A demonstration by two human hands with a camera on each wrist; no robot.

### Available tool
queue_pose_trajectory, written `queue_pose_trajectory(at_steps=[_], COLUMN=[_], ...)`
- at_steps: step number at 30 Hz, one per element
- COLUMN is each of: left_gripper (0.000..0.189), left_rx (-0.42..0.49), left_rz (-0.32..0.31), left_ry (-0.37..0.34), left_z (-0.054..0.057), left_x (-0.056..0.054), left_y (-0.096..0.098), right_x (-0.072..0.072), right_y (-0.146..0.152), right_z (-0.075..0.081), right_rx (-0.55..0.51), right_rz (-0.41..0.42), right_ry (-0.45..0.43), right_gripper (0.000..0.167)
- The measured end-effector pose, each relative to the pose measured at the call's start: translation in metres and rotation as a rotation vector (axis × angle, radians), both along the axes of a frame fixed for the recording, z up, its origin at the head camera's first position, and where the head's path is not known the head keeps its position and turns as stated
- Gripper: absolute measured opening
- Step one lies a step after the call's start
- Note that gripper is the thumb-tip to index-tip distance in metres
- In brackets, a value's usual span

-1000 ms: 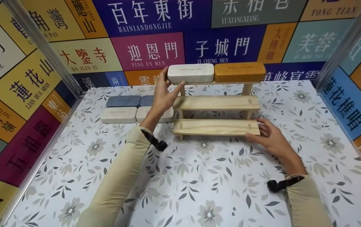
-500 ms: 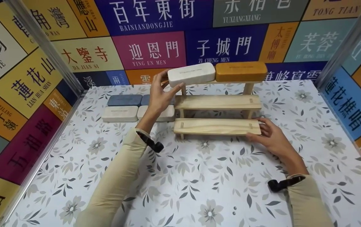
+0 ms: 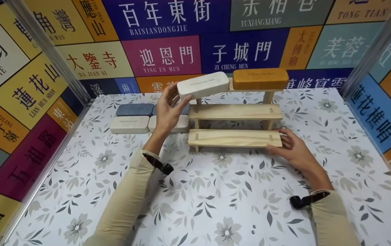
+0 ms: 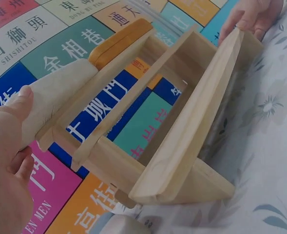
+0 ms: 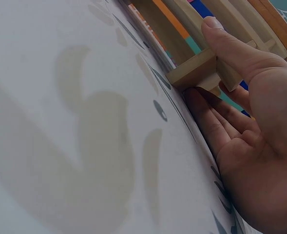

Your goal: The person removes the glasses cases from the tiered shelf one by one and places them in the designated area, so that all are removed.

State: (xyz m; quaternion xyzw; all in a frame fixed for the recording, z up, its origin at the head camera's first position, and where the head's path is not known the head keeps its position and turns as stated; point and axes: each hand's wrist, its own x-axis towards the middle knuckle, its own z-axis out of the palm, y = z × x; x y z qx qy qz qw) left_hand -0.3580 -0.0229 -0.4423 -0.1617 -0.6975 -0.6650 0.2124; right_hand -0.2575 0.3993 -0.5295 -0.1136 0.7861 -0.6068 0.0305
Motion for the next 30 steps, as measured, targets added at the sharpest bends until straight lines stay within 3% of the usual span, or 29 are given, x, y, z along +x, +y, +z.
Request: queue_pose_trajectory(at_steps=[5, 14, 25, 30], left_gripper=[0.074, 0.070, 0.073, 0.073], left_rx=[0.035, 0.053, 0.059, 0.114], left_rz=[-0.010, -0.035, -0.112, -0.160], left_ry=[0.028, 0.050, 0.047, 0.029], left_z=[-0.004, -0.014, -0.009, -0.013], left_x=[0.005, 0.019, 0.027, 0.028], left_y=[-0.005, -0.021, -0.035, -0.048], right_x=[0.001, 0.002, 0.003, 0.003], right_y=[0.000, 0.001, 0.000, -0.002], right_z=[-0.001, -0.001, 0.003, 0.003], right_rx=[-0.059, 0.031, 0.075, 0.048], right_rz=[0.006, -0.012, -0.032, -0.007], right_ry=[-0.002, 0.005, -0.011, -0.011], right_gripper=[0.068, 0.074, 0.074, 0.073])
